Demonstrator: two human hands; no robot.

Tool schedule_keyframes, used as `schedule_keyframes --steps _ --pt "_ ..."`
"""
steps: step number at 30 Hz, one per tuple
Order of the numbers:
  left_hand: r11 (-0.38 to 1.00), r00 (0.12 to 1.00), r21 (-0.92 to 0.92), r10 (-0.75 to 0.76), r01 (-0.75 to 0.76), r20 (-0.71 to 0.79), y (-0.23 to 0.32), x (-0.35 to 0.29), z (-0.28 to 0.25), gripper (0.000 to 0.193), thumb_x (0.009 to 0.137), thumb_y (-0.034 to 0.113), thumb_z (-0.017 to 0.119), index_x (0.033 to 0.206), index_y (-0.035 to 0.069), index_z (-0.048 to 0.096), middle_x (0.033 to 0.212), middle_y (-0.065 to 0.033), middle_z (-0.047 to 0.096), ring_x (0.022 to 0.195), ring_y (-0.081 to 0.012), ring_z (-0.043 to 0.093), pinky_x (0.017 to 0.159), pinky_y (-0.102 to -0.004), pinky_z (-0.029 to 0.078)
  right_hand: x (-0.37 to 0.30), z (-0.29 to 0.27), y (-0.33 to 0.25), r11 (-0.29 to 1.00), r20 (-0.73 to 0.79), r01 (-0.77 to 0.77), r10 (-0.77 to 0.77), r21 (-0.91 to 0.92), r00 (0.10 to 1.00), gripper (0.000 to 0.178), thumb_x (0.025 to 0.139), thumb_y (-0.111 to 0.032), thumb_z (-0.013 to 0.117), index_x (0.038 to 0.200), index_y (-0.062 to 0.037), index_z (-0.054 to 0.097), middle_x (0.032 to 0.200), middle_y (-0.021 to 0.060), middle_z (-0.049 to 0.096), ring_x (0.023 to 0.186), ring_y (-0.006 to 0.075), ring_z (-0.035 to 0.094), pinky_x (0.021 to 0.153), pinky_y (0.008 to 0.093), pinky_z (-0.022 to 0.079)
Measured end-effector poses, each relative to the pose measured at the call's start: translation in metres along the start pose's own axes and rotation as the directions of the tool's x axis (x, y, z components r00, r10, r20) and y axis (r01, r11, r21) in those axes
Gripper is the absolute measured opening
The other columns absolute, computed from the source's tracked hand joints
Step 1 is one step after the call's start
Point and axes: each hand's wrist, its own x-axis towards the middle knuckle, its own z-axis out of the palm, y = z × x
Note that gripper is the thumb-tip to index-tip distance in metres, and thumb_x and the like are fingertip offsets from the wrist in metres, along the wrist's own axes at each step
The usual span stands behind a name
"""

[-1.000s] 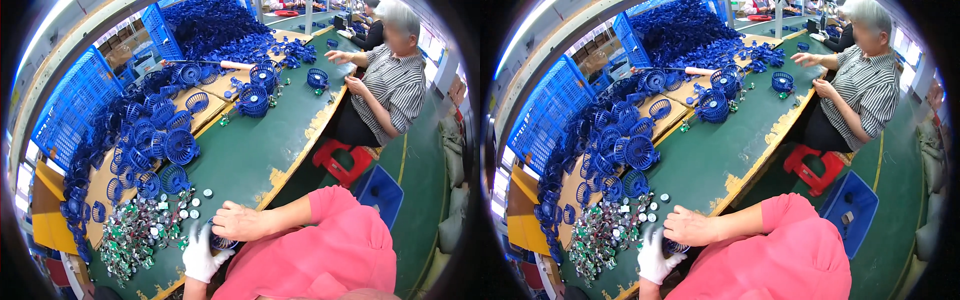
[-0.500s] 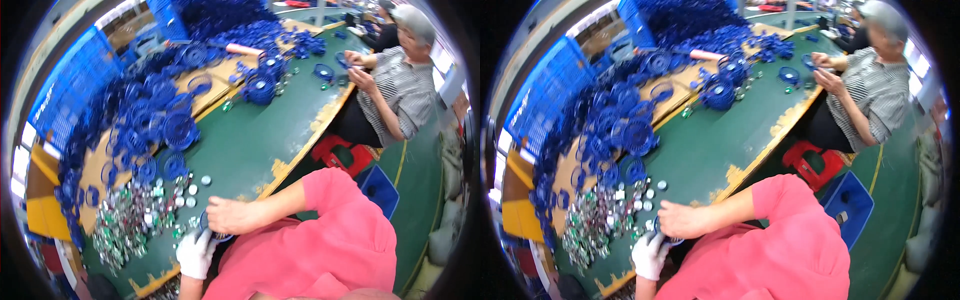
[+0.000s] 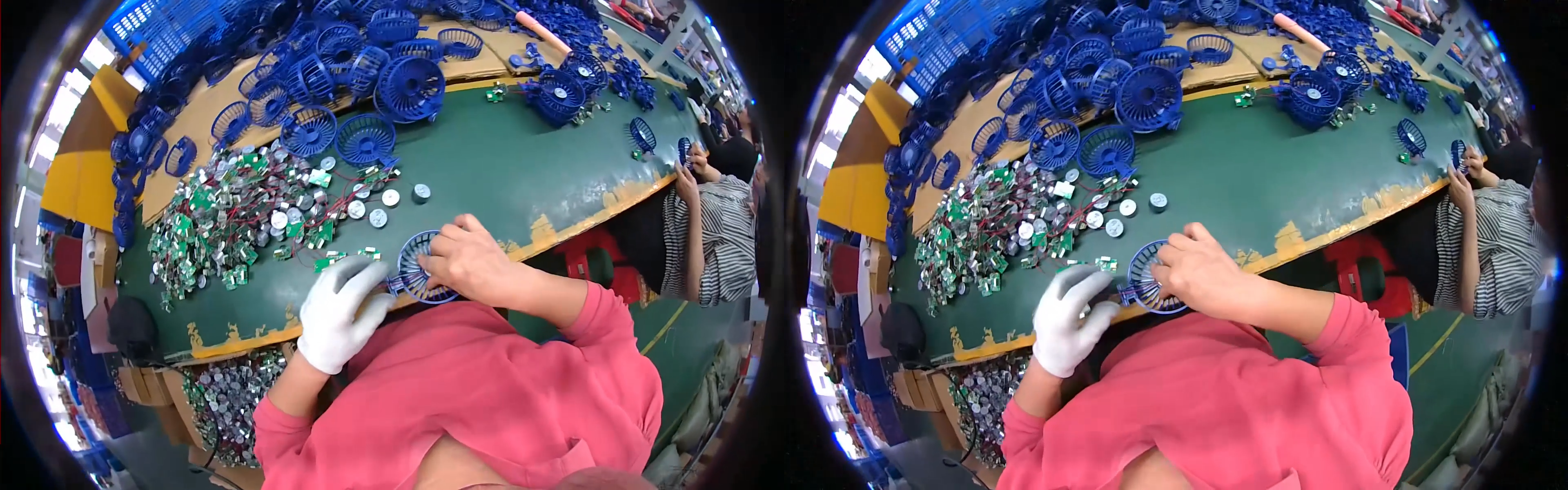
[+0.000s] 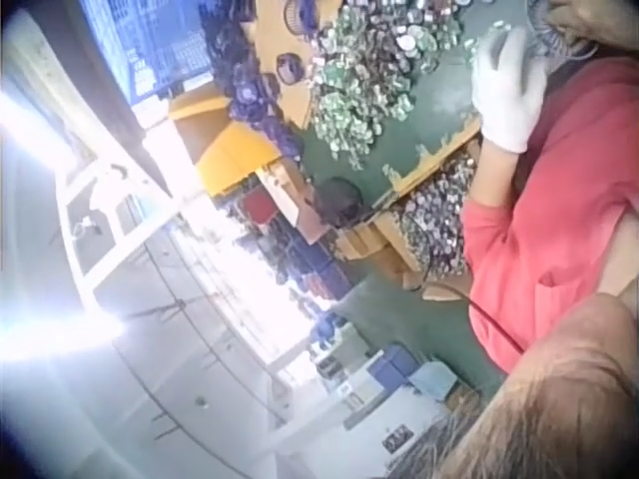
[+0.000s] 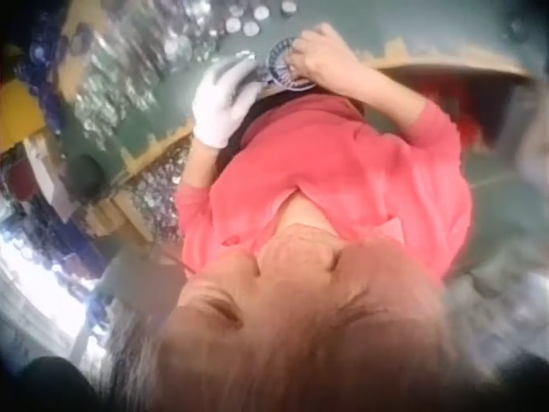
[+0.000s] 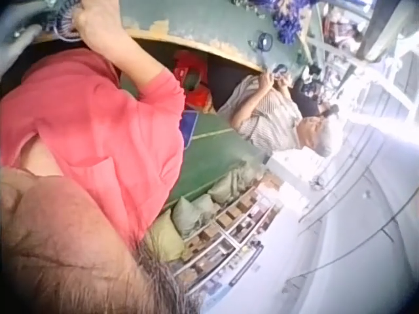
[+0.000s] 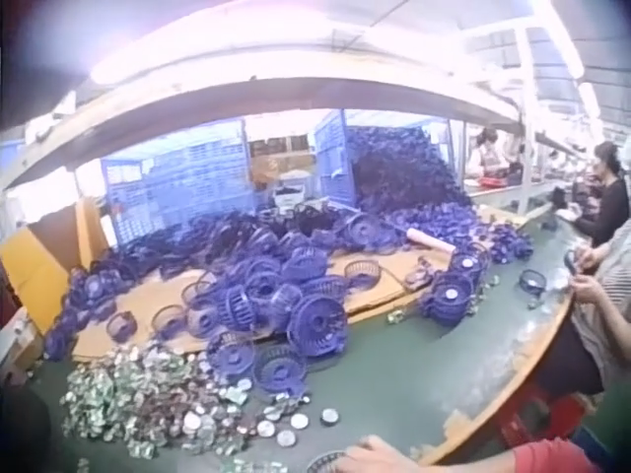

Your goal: The person assembles portable fans by picking up motor and circuit board units and fitting them into plastic fan housings by hand.

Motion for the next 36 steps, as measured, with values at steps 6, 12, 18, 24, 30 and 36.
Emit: schedule_keyframes --steps 6,12,18,24,30,36 --pt "0.976 0.981 0.152 0.137 -0.157 0.135 -0.024 0.053 0.0 0.022 0.078 0.014 0.068 0.1 0.008 0.066 0.096 -0.0121 0.063 0.088 -0.0313 0.061 0.076 -0.0382 0.05 0.005 0.007 0.001 1.0 0.024 0.019 -0.018 -0.015 1.0 0.018 0.068 -0.027 0.069 0.07 -0.0111 0.062 0.072 0.0027 0.051 0.083 0.0203 0.052 0.082 0.0386 0.038" --pt "0.912 0.924 0.408 -0.186 0.035 0.335 -0.052 0.079 0.018 0.026 0.079 0.028 0.069 0.099 0.011 0.067 0.095 -0.015 0.062 0.087 -0.0352 0.061 0.073 -0.0438 0.049 0.013 0.011 0.001 0.997 -0.028 0.064 -0.063 0.042 0.998 0.018 0.069 -0.026 0.069 0.067 -0.0093 0.063 0.074 0.0031 0.054 0.083 0.0198 0.052 0.081 0.0384 0.035" --pt "0.949 0.927 0.312 -0.15 0.038 0.344 -0.049 0.075 0.015 0.025 0.074 0.02 0.07 0.096 0.009 0.064 0.089 -0.0133 0.063 0.084 -0.0334 0.061 0.072 -0.0418 0.049 0.013 0.011 0.005 0.995 0.021 0.081 -0.082 0.061 0.996 0.021 0.069 -0.029 0.071 0.076 -0.0097 0.065 0.076 0.0025 0.054 0.084 0.0197 0.052 0.082 0.039 0.035" --pt "0.846 0.868 -0.511 -0.362 0.153 -0.339 -0.032 0.09 -0.031 0.022 0.098 0.029 0.051 0.102 0.008 0.057 0.07 -0.0002 0.056 0.056 -0.0072 0.051 0.049 -0.0206 0.038 0.017 -0.013 0.026 0.965 -0.252 0.111 -0.05 0.237 0.966 0.033 0.077 -0.026 0.071 0.107 -0.0134 0.062 0.088 0.003 0.059 0.087 0.0218 0.055 0.082 0.0377 0.039" --pt "0.858 0.731 -0.504 -0.28 -0.1 -0.622 -0.028 0.085 -0.06 0.028 0.096 0.022 0.054 0.116 0.002 0.051 0.083 -0.0051 0.057 0.068 -0.0124 0.057 0.059 -0.0243 0.046 0.025 -0.031 0.083 0.944 -0.265 -0.252 0.304 0.214 0.915 0.036 0.079 -0.012 0.068 0.114 -0.0104 0.059 0.09 0.0074 0.061 0.09 0.0263 0.057 0.077 0.0383 0.045" --pt "0.919 0.642 -0.37 -0.201 -0.139 -0.74 -0.038 0.061 -0.068 0.03 0.097 0.018 0.047 0.12 0.0 0.048 0.088 -0.0079 0.06 0.07 -0.0148 0.057 0.062 -0.0267 0.047 0.062 -0.018 0.122 0.944 -0.434 -0.316 0.248 -0.092 0.866 0.045 0.077 -0.002 0.061 0.121 -0.012 0.056 0.11 0.0137 0.055 0.1 0.0314 0.055 0.085 0.0407 0.046"
